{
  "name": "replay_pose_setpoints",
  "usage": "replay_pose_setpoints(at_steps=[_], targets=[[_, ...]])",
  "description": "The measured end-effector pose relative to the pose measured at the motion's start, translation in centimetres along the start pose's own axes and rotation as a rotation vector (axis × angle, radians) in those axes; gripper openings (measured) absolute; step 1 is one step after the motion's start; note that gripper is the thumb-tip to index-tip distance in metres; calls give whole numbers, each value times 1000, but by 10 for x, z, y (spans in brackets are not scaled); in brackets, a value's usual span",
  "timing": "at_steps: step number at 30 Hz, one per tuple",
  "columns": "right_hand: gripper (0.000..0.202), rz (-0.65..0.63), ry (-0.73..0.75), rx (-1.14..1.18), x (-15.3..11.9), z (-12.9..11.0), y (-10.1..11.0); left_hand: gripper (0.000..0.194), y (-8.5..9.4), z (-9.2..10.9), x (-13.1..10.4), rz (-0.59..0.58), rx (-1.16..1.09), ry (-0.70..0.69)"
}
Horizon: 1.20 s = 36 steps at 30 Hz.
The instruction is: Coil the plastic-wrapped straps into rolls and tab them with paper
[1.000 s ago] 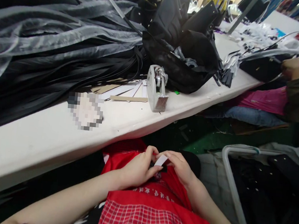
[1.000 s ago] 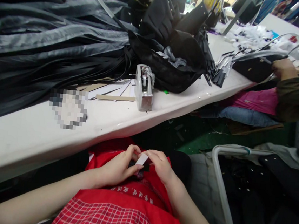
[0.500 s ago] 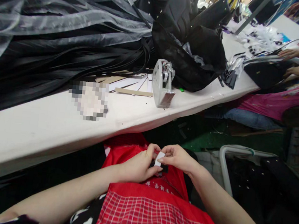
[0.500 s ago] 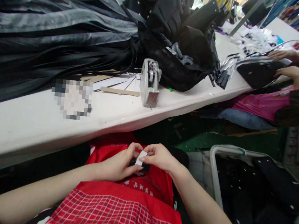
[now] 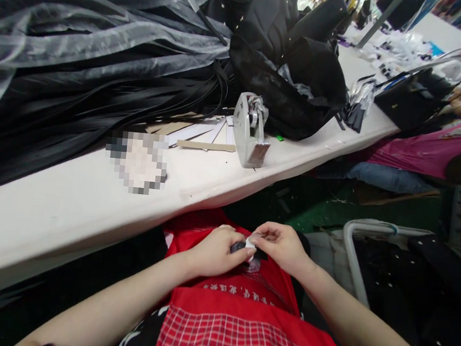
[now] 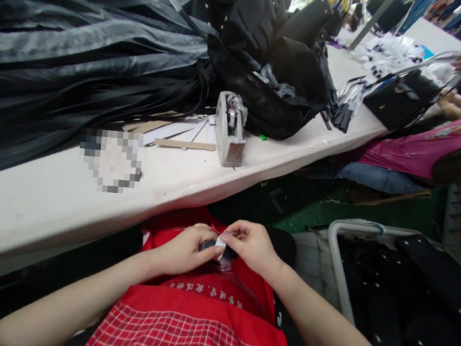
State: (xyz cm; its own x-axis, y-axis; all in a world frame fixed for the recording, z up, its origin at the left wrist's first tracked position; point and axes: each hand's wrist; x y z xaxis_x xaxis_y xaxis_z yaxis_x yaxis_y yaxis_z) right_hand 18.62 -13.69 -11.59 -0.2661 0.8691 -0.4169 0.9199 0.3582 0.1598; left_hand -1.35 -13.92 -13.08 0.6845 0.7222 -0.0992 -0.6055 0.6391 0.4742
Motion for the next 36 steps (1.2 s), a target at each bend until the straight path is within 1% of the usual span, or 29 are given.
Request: replay_pose_setpoints(at_steps=[4,9,11,13,16,19,22,25,29,32,36], targets=[[18,-90,-63,-1,4,0,4,33,-5,0,1,-59,-69,2],[19,-166,-83,-91,7,3,7,29,-16,-4,1,-179,-318,80],[20,-187,-96,-96,8,5,9,29,-18,-4,1,-201,-388,98],[23,-214,-124,-107,11,6,11,28,-19,-3,1,-193,-378,119],[23,-285,-154,-167,15,3,14,27,-19,1,2,-178,-294,127],[18,-343,-133,-264,17,-3,16,28,-18,4,2,-186,-257,110],[15,-375,-86,-362,14,-5,15,28,-17,5,0,-213,-251,96],[12,-358,-7,-443,7,-7,11,26,-18,4,-2,-223,-259,119],[12,-274,80,-531,-3,-11,5,24,-20,0,-3,-215,-340,209],[14,-222,94,-528,-8,-13,2,24,-21,-1,-2,-211,-399,222],[12,-181,73,-540,-10,-11,3,22,-22,1,-1,-194,-427,210]])
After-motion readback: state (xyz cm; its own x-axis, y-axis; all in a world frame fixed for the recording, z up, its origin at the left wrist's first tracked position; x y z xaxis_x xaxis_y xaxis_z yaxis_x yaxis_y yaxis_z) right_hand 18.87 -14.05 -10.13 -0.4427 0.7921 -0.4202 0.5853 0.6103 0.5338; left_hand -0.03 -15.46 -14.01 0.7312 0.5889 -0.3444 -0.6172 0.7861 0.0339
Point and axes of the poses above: each hand's wrist, its own x-axis towards the middle knuckle, its own y-axis out of the back of the hand, z = x × y, and after that the axes turned 2 degrees about -z, right-handed
